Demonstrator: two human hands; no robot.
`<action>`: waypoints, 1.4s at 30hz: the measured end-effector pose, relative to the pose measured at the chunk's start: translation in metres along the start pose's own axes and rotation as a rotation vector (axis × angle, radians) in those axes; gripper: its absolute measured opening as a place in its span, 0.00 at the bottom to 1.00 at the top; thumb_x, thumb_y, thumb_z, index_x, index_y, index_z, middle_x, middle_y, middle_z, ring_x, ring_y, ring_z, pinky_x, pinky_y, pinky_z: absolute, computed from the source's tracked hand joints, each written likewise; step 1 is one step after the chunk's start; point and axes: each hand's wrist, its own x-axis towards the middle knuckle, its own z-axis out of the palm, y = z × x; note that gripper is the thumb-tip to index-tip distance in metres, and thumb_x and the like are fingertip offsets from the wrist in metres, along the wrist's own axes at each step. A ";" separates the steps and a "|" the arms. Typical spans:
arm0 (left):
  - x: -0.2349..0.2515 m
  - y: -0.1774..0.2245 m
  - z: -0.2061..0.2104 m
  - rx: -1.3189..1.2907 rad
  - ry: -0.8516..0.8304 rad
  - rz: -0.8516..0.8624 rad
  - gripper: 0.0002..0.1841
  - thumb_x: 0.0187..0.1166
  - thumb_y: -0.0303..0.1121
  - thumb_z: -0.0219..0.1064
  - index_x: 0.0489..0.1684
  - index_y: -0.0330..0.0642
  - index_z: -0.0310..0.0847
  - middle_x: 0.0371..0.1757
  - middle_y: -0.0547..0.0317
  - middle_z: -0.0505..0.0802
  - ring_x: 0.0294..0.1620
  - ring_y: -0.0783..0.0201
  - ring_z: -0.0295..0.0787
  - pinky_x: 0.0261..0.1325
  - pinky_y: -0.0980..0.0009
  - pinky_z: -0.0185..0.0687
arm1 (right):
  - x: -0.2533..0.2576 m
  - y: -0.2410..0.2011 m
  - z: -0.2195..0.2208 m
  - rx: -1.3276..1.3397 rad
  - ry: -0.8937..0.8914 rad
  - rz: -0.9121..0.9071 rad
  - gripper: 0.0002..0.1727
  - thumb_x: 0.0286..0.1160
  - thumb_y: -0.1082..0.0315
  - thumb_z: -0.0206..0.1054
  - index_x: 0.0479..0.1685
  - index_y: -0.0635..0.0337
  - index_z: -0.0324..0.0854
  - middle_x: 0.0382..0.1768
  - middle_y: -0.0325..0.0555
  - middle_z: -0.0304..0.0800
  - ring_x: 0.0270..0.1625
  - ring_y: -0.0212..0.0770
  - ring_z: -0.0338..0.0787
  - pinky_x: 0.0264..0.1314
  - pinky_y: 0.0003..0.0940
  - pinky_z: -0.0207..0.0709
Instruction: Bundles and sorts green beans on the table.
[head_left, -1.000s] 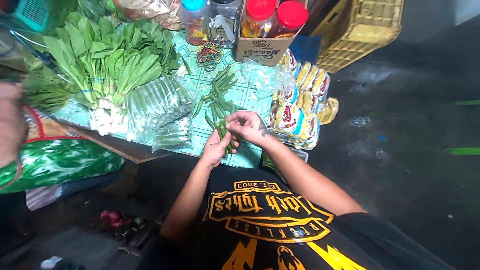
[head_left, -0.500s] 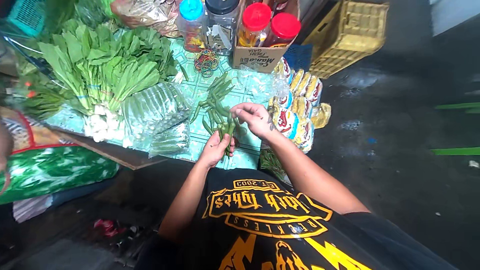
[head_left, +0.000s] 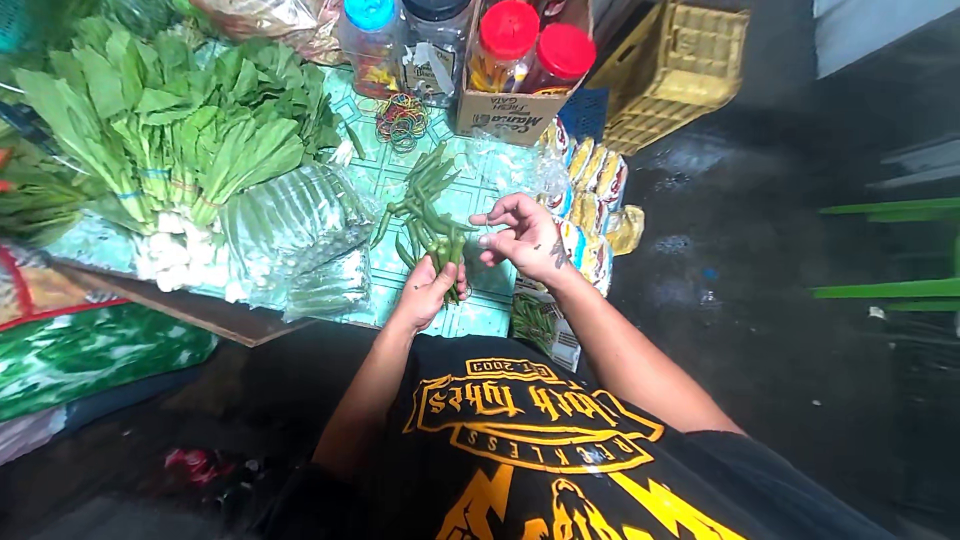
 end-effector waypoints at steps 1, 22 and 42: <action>0.001 0.000 0.001 0.005 -0.009 0.002 0.14 0.89 0.34 0.59 0.66 0.39 0.68 0.40 0.54 0.87 0.36 0.61 0.89 0.45 0.63 0.91 | 0.002 0.002 -0.003 -0.027 -0.018 -0.050 0.27 0.56 0.80 0.81 0.55 0.59 0.73 0.56 0.54 0.94 0.41 0.50 0.98 0.42 0.43 0.96; -0.007 0.025 -0.008 0.241 0.036 -0.024 0.17 0.84 0.28 0.65 0.69 0.40 0.71 0.38 0.55 0.89 0.32 0.64 0.88 0.42 0.66 0.89 | 0.015 -0.057 0.010 -1.105 -0.567 -0.118 0.37 0.54 0.50 0.87 0.66 0.48 0.78 0.31 0.31 0.94 0.35 0.38 0.94 0.70 0.67 0.78; -0.022 0.072 0.018 1.370 0.040 0.018 0.21 0.85 0.48 0.64 0.65 0.41 0.81 0.51 0.48 0.92 0.51 0.50 0.92 0.56 0.45 0.88 | -0.007 -0.025 0.032 0.065 -0.170 -0.298 0.33 0.55 0.60 0.77 0.66 0.55 0.77 0.64 0.43 0.84 0.67 0.42 0.84 0.71 0.47 0.82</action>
